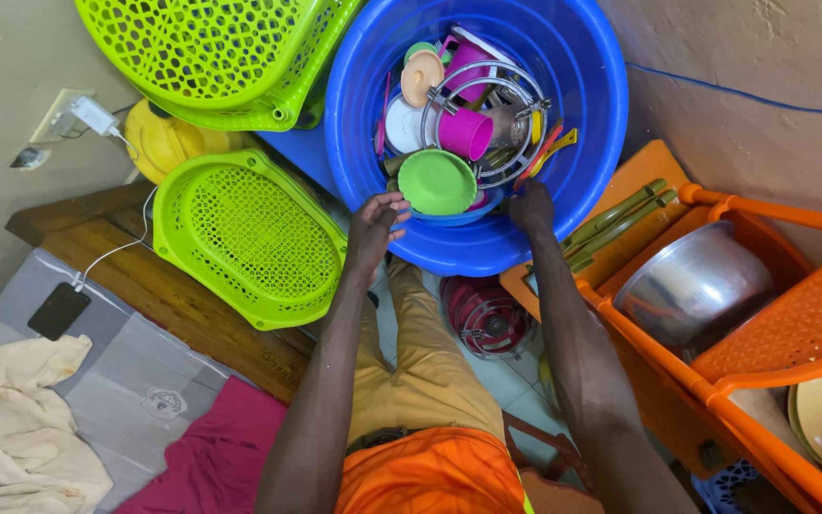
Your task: The person assembles a green plastic basket by inserting cylindrical rods into the basket's holes. The person repeatedly inserts and removes the rods, adjusting their positions to fit the basket structure.
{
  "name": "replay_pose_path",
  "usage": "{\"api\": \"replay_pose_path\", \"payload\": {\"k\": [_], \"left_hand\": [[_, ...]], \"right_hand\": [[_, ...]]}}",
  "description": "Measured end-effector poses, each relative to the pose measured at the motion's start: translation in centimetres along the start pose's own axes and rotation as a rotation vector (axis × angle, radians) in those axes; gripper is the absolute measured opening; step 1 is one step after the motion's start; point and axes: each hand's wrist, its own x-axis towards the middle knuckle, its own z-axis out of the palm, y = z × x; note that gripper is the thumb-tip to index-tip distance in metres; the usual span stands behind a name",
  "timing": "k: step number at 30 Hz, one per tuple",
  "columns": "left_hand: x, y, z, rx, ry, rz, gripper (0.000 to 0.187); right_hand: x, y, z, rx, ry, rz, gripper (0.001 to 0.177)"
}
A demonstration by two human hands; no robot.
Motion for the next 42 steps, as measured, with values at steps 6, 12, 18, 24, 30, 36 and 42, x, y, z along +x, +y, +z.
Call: {"api": "replay_pose_path", "payload": {"k": [6,12,18,24,30,36,42], "left_hand": [[0.0,0.0,0.8,0.036,-0.014,-0.022,0.034],[-0.7,-0.3,0.0,0.021,0.011,-0.018,0.033],[-1.3,-0.7,0.1,-0.016,0.018,-0.006,0.033],[-1.9,-0.6,0.1,-0.053,0.018,0.03,0.034],[-4.0,0.8,-0.2,-0.03,-0.038,0.155,0.035],[-8.3,3.8,-0.5,0.049,-0.006,0.44,0.047],[-12.3,6.8,-4.8,-0.101,-0.074,0.59,0.041]], "right_hand": [[0.3,0.1,3.0,-0.281,-0.112,-0.142,0.054],[-0.8,-2.4,0.6,-0.456,-0.107,-0.141,0.032],[-4.4,-8.2,-7.9,-0.111,-0.032,0.084,0.029],[-9.4,-13.3,-12.9,0.366,0.134,-0.013,0.026],[-14.7,-22.3,-15.4,0.684,0.292,-0.295,0.029],[-19.1,-30.9,-14.2,0.916,0.066,-0.405,0.029],[-24.0,-38.8,-11.9,0.731,0.021,-0.692,0.035]]}}
